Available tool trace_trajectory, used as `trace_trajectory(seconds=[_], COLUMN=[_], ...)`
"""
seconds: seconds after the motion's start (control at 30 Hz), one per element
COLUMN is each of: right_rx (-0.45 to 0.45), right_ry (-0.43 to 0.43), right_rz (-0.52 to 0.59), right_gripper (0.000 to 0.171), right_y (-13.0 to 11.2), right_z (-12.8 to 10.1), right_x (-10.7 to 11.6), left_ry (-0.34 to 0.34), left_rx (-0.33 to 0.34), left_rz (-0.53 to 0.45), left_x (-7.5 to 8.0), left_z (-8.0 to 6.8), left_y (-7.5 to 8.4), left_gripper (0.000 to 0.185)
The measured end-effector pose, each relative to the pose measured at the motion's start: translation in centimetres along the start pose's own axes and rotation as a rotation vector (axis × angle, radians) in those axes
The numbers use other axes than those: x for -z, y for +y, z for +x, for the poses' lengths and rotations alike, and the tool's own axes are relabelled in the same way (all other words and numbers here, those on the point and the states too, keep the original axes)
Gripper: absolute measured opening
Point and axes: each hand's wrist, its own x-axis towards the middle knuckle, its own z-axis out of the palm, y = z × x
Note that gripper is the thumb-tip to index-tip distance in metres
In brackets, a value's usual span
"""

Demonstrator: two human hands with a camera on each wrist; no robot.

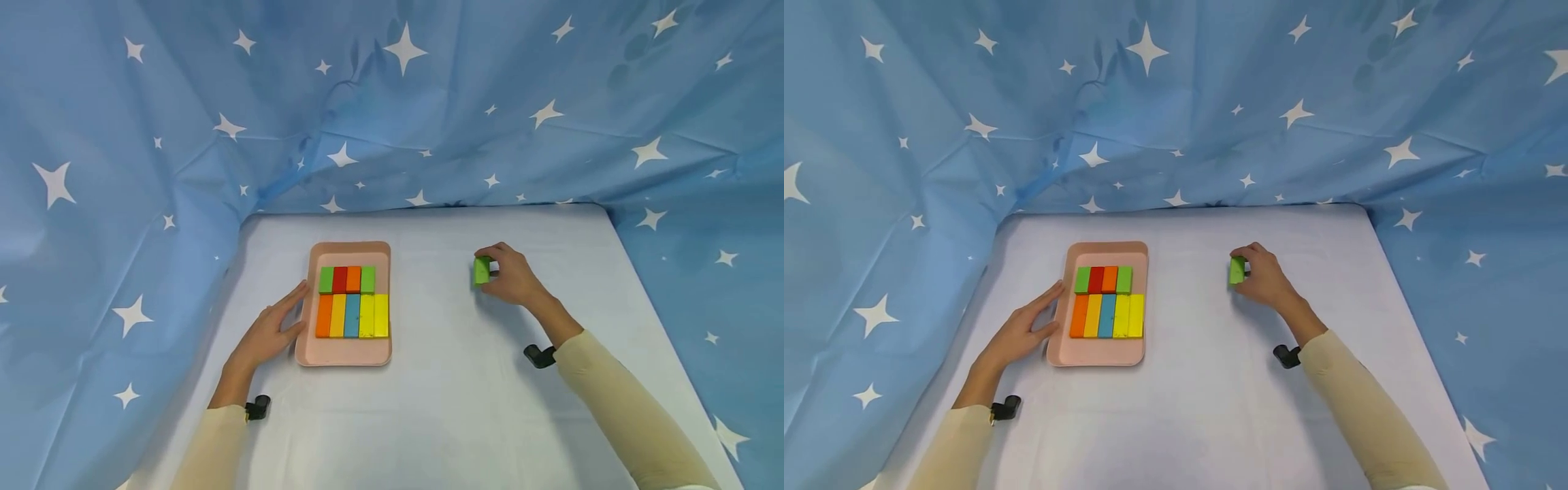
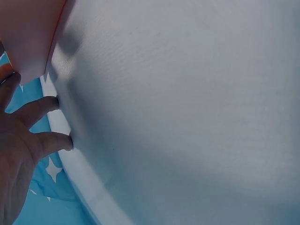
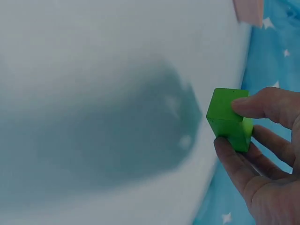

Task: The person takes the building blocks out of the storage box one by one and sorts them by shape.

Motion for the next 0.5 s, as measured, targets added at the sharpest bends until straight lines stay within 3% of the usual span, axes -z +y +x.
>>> trace_trajectory(seconds=[0.27, 0.5], right_rx=[-0.026, -0.05], right_ry=[0.008, -0.016], right_rz=[-0.06, -0.075], right_gripper=[0.058, 0.06], right_y=[3.5, 5.2], right_z=[-0.8, -1.0], right_x=[1.8, 2.3], left_ry=[0.01, 0.013], left_rx=[-0.019, -0.036], left_rz=[-0.011, -0.017], left_x=[0.1, -0.1], left_z=[-0.1, 0.0], left_y=[-0.1, -0.2], left_gripper=[0.068, 0.068])
